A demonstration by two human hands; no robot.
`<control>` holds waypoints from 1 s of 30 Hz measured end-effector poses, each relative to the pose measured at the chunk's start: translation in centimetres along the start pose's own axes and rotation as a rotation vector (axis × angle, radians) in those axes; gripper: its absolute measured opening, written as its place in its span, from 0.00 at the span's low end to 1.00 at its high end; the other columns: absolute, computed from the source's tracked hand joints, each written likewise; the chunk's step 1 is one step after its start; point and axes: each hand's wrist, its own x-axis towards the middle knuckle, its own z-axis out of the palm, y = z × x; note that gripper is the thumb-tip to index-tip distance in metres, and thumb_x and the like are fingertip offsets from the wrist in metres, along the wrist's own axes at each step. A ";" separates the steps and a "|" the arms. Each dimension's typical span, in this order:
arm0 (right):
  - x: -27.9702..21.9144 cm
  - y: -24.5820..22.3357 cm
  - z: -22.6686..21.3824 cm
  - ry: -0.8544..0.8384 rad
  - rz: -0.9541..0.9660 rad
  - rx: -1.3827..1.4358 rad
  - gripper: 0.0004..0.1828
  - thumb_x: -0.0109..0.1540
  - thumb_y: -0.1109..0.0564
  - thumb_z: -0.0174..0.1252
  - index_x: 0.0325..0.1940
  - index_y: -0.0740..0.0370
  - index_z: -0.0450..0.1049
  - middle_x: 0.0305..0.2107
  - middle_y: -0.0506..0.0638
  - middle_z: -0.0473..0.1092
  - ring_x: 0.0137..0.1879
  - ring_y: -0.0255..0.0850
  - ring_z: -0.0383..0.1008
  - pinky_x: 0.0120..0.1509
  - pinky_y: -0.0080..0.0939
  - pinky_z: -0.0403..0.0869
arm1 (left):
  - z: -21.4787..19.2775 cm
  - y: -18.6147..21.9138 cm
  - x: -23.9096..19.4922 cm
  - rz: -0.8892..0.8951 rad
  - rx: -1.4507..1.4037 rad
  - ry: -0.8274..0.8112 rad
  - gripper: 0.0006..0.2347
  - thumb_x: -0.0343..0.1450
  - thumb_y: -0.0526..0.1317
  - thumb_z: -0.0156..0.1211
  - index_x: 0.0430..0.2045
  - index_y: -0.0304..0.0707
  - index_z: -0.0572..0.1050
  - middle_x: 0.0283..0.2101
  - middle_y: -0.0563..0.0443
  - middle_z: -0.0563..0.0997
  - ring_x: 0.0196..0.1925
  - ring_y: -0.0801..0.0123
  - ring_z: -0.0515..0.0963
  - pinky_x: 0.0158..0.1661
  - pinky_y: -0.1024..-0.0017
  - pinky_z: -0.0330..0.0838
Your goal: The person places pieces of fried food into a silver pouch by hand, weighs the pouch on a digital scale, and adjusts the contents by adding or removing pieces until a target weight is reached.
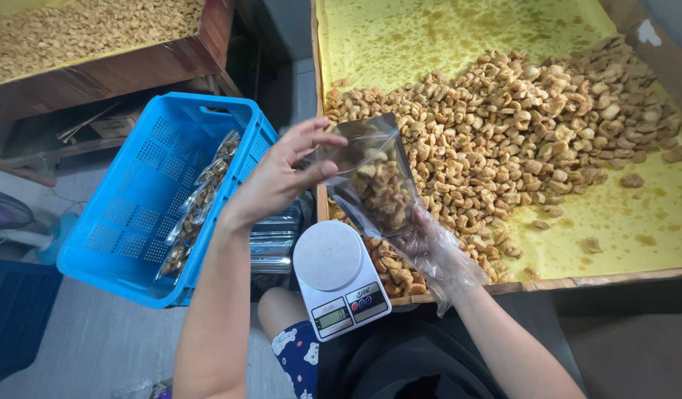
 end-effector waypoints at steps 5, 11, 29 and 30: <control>-0.4 0.5 0.0 -0.207 0.021 -0.053 0.22 0.68 0.51 0.47 0.64 0.62 0.67 0.57 0.59 0.72 0.61 0.49 0.74 0.66 0.52 0.75 | 2.7 -0.9 -2.4 -0.149 0.282 0.141 0.11 0.70 0.46 0.67 0.36 0.38 0.83 0.61 0.38 0.76 0.66 0.51 0.74 0.61 0.62 0.68; -0.6 -2.8 -0.5 0.062 -0.045 -0.676 0.12 0.67 0.58 0.56 0.54 0.64 0.75 0.49 0.60 0.76 0.53 0.48 0.77 0.62 0.46 0.77 | 2.4 0.2 -6.1 -0.381 0.183 0.228 0.08 0.70 0.42 0.65 0.34 0.36 0.81 0.57 0.41 0.78 0.52 0.55 0.83 0.41 0.66 0.80; 6.2 1.5 -3.3 -0.153 0.041 -2.608 0.31 0.67 0.52 0.45 0.75 0.34 0.54 0.70 0.57 0.55 0.65 0.49 0.62 0.58 0.46 0.75 | 4.4 -0.8 -10.8 -0.372 0.270 0.284 0.11 0.67 0.41 0.68 0.38 0.35 0.82 0.62 0.41 0.73 0.47 0.59 0.85 0.40 0.70 0.84; 6.6 2.0 -3.6 -0.184 -0.055 -2.632 0.28 0.68 0.53 0.46 0.74 0.39 0.57 0.68 0.56 0.58 0.65 0.47 0.65 0.61 0.45 0.74 | 4.4 -0.8 -10.8 -0.380 0.292 0.277 0.12 0.66 0.41 0.68 0.39 0.36 0.82 0.63 0.41 0.72 0.47 0.58 0.85 0.40 0.69 0.84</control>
